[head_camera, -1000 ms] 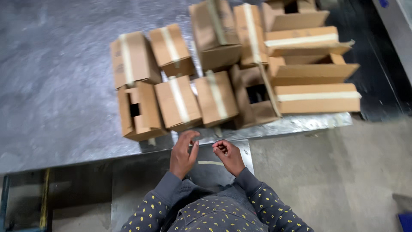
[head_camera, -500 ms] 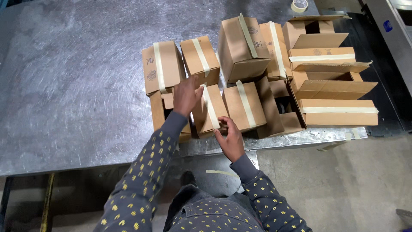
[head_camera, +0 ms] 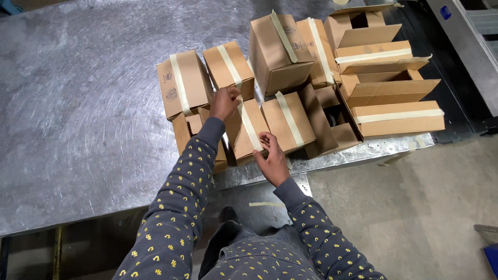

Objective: The person places blue bottles into cardboard boxes and seals the openings with strips of tape.

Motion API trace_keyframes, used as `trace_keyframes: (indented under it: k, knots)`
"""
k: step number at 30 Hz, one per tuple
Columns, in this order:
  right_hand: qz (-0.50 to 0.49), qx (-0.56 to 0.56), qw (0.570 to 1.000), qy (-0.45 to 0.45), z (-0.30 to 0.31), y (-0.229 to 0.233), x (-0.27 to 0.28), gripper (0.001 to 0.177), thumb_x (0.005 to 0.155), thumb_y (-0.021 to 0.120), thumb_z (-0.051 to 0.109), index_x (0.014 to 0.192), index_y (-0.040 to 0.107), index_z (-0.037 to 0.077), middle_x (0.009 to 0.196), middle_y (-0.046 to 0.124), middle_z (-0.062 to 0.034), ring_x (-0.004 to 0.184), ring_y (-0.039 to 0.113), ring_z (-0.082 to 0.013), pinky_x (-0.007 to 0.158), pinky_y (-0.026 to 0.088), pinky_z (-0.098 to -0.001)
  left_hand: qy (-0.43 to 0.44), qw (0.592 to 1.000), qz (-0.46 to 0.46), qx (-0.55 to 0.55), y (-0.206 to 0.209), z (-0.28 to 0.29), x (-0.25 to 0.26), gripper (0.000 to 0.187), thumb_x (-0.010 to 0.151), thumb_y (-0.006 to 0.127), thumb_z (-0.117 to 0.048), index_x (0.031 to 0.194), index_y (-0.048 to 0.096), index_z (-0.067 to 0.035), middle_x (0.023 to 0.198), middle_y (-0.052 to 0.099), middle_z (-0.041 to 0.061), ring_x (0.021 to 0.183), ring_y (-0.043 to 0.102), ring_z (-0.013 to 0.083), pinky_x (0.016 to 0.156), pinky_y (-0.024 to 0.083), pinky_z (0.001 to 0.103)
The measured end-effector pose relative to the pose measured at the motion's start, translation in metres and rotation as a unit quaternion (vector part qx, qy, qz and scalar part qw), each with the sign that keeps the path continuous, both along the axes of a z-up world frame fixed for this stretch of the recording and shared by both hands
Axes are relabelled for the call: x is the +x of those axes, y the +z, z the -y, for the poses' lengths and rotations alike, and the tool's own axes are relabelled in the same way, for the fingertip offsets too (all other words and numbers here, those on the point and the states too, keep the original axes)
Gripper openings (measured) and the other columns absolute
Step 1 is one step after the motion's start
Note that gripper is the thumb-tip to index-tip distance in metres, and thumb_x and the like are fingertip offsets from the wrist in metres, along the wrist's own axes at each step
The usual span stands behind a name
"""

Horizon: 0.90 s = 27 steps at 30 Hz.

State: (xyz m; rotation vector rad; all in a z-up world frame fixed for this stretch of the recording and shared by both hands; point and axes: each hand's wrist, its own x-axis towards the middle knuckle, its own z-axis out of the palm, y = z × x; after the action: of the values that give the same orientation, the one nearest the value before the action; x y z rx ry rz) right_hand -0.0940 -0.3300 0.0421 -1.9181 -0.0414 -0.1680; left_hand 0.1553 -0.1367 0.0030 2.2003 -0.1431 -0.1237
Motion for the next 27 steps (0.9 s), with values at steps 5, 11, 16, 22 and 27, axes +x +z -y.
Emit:
trace_keyframes:
  k: [5, 11, 16, 22, 27]
  knots:
    - [-0.032, 0.077, 0.996, 0.013, 0.013, -0.017, 0.007, 0.077, 0.103, 0.085, 0.007, 0.169, 0.046, 0.001, 0.164, 0.066, -0.0315, 0.155, 0.065, -0.0492, 0.13, 0.058, -0.0543, -0.021, 0.997, 0.048, -0.051, 0.071, 0.006, -0.063, 0.013, 0.104, 0.085, -0.014, 0.115, 0.092, -0.014, 0.1, 0.089, 0.007, 0.095, 0.086, 0.0259, 0.092, 0.067, 0.045]
    - [-0.07, 0.141, 0.987, 0.042, 0.028, -0.037, 0.017, 0.082, 0.106, 0.08, 0.005, 0.176, 0.037, 0.008, 0.172, 0.061, -0.0254, 0.163, 0.059, -0.0427, 0.136, 0.051, -0.0553, -0.091, 0.991, 0.09, -0.032, 0.151, 0.018, -0.153, 0.015, 0.104, 0.086, -0.011, 0.119, 0.089, -0.009, 0.107, 0.088, 0.019, 0.109, 0.086, 0.0411, 0.1, 0.066, 0.058]
    - [-0.091, 0.236, 0.963, 0.091, 0.046, -0.045, 0.019, 0.083, 0.102, 0.056, -0.015, 0.179, 0.037, 0.008, 0.18, 0.048, -0.0328, 0.173, 0.039, -0.0532, 0.143, 0.035, -0.0636, -0.133, 0.988, 0.074, -0.007, 0.168, 0.03, -0.223, 0.017, 0.104, 0.085, -0.025, 0.117, 0.089, -0.015, 0.106, 0.087, 0.014, 0.109, 0.083, 0.04, 0.098, 0.066, 0.057]
    - [-0.134, 0.286, 0.935, 0.162, 0.077, -0.056, 0.02, 0.09, 0.101, 0.059, -0.019, 0.18, 0.041, 0.019, 0.19, 0.037, -0.0292, 0.176, 0.021, -0.058, 0.141, 0.025, -0.0717, -0.235, 0.97, 0.034, -0.059, 0.226, 0.077, -0.315, 0.016, 0.101, 0.083, -0.01, 0.115, 0.089, -0.005, 0.104, 0.086, 0.026, 0.104, 0.083, 0.0531, 0.092, 0.066, 0.063]
    - [-0.134, 0.308, 0.922, 0.194, 0.1, -0.018, -0.013, 0.068, 0.109, 0.059, -0.008, 0.174, 0.053, 0.013, 0.18, 0.052, -0.0167, 0.174, 0.038, -0.0358, 0.141, 0.035, -0.0564, -0.307, 0.949, -0.023, -0.075, 0.21, 0.112, -0.34, 0.011, 0.101, 0.086, -0.014, 0.111, 0.088, -0.01, 0.103, 0.086, 0.017, 0.102, 0.085, 0.0436, 0.091, 0.066, 0.056]
